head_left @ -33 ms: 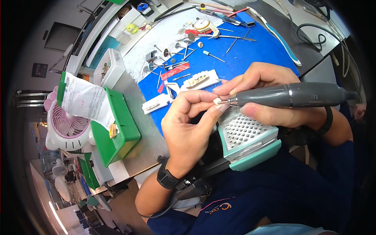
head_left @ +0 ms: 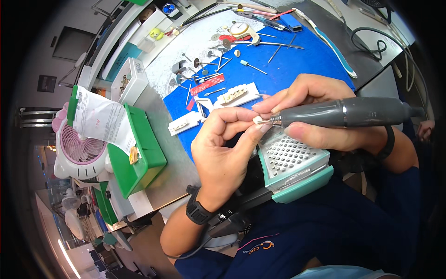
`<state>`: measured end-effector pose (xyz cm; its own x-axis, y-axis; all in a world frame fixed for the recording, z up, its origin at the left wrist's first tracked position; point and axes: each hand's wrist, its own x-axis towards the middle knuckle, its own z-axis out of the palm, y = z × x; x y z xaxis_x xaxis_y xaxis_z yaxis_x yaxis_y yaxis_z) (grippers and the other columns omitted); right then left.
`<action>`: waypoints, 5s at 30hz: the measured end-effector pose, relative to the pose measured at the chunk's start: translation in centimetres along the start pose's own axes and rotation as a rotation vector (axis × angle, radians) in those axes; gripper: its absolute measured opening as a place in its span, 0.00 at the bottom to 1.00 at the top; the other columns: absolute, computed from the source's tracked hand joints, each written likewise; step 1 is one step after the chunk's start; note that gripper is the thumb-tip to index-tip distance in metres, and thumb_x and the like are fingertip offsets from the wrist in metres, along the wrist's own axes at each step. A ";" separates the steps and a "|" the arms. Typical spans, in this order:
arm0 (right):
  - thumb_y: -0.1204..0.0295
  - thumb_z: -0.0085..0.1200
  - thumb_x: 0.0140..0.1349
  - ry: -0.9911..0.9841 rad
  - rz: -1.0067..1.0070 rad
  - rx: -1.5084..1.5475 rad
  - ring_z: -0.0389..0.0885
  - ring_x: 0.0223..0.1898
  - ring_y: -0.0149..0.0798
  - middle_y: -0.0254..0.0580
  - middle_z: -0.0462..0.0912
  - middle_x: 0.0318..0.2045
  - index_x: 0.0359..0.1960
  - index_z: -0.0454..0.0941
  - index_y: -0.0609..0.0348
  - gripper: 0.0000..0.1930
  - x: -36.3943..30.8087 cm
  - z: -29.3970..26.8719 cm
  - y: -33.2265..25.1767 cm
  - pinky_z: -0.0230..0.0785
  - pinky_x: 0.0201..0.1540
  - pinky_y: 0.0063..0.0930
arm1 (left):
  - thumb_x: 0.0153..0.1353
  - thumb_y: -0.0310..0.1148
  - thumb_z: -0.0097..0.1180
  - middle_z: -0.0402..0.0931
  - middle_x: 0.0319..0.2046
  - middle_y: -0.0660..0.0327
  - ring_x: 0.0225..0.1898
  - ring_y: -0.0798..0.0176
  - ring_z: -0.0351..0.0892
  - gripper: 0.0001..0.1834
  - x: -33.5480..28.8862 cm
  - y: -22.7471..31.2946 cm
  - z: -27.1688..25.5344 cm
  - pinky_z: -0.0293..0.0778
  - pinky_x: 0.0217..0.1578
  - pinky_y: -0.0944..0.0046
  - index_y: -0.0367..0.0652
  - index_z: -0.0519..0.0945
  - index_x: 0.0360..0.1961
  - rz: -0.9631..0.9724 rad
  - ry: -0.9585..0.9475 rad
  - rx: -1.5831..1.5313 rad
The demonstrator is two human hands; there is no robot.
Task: The recorder is using a rotary tool to polish or grind dental molds at a laboratory workbench.
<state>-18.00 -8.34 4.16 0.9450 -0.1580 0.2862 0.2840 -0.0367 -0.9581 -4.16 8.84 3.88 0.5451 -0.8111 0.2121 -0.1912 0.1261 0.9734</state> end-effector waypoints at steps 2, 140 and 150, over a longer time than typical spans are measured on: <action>0.72 0.58 0.62 0.007 0.004 0.006 0.78 0.57 0.46 0.65 0.79 0.52 0.44 0.71 0.65 0.13 0.1 -0.2 -0.1 0.69 0.62 0.43 | 0.61 0.18 0.62 0.85 0.38 0.56 0.41 0.70 0.85 0.10 0.0 0.0 0.1 0.77 0.42 0.74 0.31 0.76 0.42 -0.011 0.002 -0.025; 0.70 0.62 0.63 0.060 -0.038 0.036 0.82 0.49 0.32 0.47 0.86 0.45 0.40 0.80 0.66 0.11 0.5 -0.6 -0.1 0.73 0.55 0.29 | 0.66 0.19 0.56 0.83 0.44 0.53 0.47 0.65 0.83 0.09 0.2 0.1 -0.4 0.77 0.50 0.69 0.30 0.77 0.47 -0.013 -0.112 -0.070; 0.68 0.61 0.64 0.052 -0.029 0.079 0.81 0.51 0.34 0.49 0.85 0.47 0.41 0.78 0.65 0.12 0.4 -0.5 -0.2 0.72 0.57 0.31 | 0.66 0.19 0.56 0.84 0.44 0.52 0.47 0.65 0.83 0.09 0.2 0.3 -0.7 0.77 0.48 0.70 0.31 0.77 0.48 -0.050 -0.110 -0.099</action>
<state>-17.76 -8.91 4.44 0.9271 -0.2089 0.3112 0.3253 0.0356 -0.9450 -3.55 9.09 4.24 0.4578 -0.8749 0.1578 -0.0819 0.1352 0.9874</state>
